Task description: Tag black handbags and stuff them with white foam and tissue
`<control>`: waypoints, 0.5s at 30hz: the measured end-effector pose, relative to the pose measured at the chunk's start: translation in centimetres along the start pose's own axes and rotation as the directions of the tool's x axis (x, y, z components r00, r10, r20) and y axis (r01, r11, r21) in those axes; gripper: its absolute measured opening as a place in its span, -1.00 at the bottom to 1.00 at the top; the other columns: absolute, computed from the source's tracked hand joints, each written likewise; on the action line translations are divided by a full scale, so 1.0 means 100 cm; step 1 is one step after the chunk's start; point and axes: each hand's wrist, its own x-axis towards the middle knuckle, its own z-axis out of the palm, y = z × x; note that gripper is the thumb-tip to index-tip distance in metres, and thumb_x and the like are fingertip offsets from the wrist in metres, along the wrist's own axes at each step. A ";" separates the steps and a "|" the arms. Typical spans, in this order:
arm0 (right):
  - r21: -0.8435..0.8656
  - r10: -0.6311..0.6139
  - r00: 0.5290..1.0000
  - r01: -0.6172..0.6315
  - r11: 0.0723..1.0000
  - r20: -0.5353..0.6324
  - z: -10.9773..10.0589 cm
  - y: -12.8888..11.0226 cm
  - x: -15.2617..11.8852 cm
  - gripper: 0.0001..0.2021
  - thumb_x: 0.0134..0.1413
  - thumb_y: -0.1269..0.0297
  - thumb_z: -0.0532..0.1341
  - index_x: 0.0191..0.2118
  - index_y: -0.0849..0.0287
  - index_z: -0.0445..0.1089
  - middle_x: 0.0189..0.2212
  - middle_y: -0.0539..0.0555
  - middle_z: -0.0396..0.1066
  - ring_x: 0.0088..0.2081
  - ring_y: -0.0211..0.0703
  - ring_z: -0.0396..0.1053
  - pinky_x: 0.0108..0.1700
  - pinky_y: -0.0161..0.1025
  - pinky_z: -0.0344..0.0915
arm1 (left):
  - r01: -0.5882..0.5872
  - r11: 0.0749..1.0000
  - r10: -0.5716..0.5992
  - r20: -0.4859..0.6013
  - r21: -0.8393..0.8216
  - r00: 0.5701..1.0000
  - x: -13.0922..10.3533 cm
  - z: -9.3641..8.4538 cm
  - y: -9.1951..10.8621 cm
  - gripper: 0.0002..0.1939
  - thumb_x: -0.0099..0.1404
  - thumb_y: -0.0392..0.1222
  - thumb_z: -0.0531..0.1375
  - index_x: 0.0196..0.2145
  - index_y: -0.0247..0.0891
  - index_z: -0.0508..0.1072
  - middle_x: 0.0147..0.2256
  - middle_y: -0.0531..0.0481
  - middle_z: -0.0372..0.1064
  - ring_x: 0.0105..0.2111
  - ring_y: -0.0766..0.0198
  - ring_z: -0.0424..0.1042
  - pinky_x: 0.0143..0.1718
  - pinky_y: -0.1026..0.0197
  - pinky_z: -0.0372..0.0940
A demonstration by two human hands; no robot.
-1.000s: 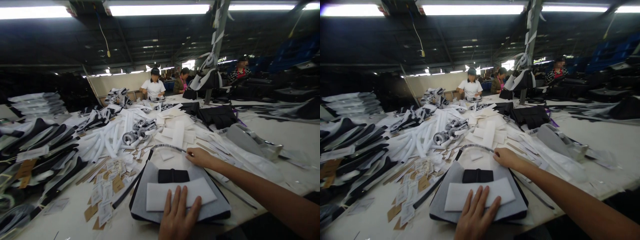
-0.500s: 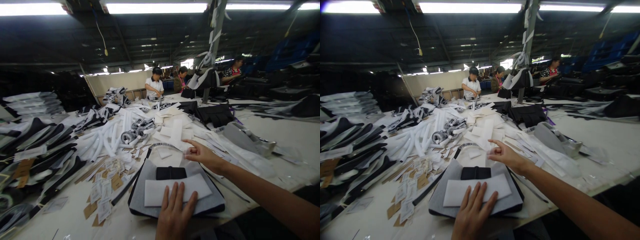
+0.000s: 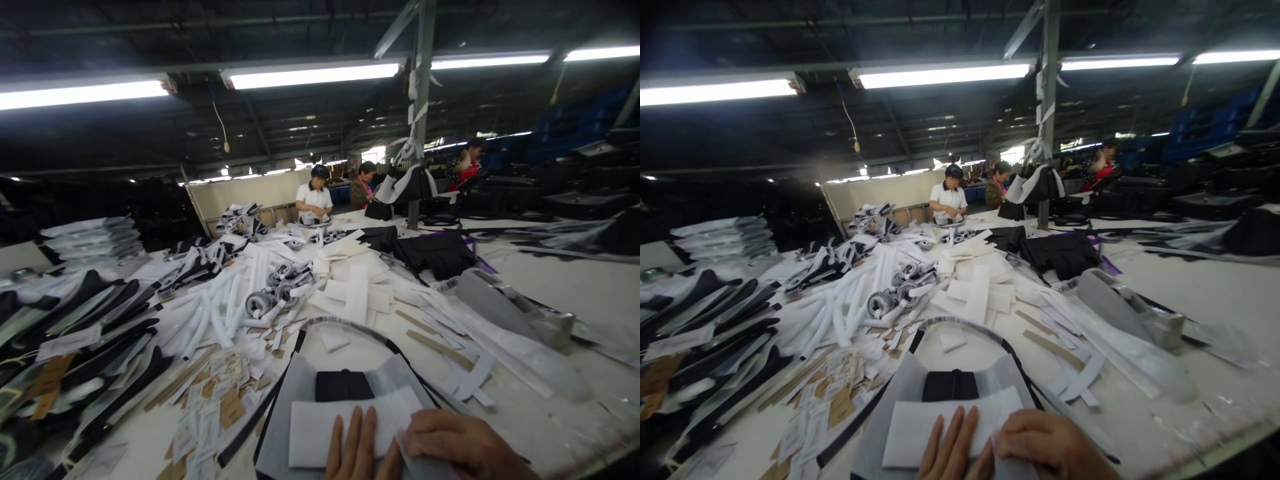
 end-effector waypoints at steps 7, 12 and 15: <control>-0.100 -0.083 0.997 0.082 0.992 -0.008 -0.001 0.027 -0.009 -0.68 0.17 0.51 0.22 -0.02 0.04 0.51 -0.14 0.06 0.60 -0.09 -0.17 0.55 0.24 -0.18 0.26 | -0.186 0.982 0.172 0.253 0.034 0.952 0.013 -0.004 -0.017 -0.78 0.43 -0.15 0.10 -0.19 -0.02 0.57 -0.11 0.01 0.59 -0.07 0.19 0.56 0.34 -0.01 0.00; -0.196 -0.164 0.986 0.156 0.968 -0.026 -0.010 0.025 -0.007 -0.66 0.12 0.55 0.22 -0.03 0.08 0.51 -0.14 0.07 0.60 -0.11 -0.18 0.57 0.21 -0.23 0.27 | -0.286 0.958 0.252 0.364 0.040 0.896 0.018 -0.010 -0.025 -0.75 0.45 -0.20 0.08 -0.10 -0.08 0.56 -0.06 -0.01 0.57 -0.03 0.18 0.54 0.38 -0.04 -0.10; -0.268 -0.240 0.971 0.233 0.935 0.008 -0.018 0.015 -0.007 -0.66 0.11 0.54 0.24 -0.02 0.11 0.51 -0.14 0.06 0.60 -0.11 -0.21 0.57 0.20 -0.29 0.22 | -0.303 0.952 0.271 0.372 0.031 0.888 0.019 -0.012 -0.026 -0.69 0.48 -0.26 0.01 -0.12 -0.16 0.57 -0.06 -0.01 0.57 -0.03 0.19 0.54 0.39 -0.04 -0.12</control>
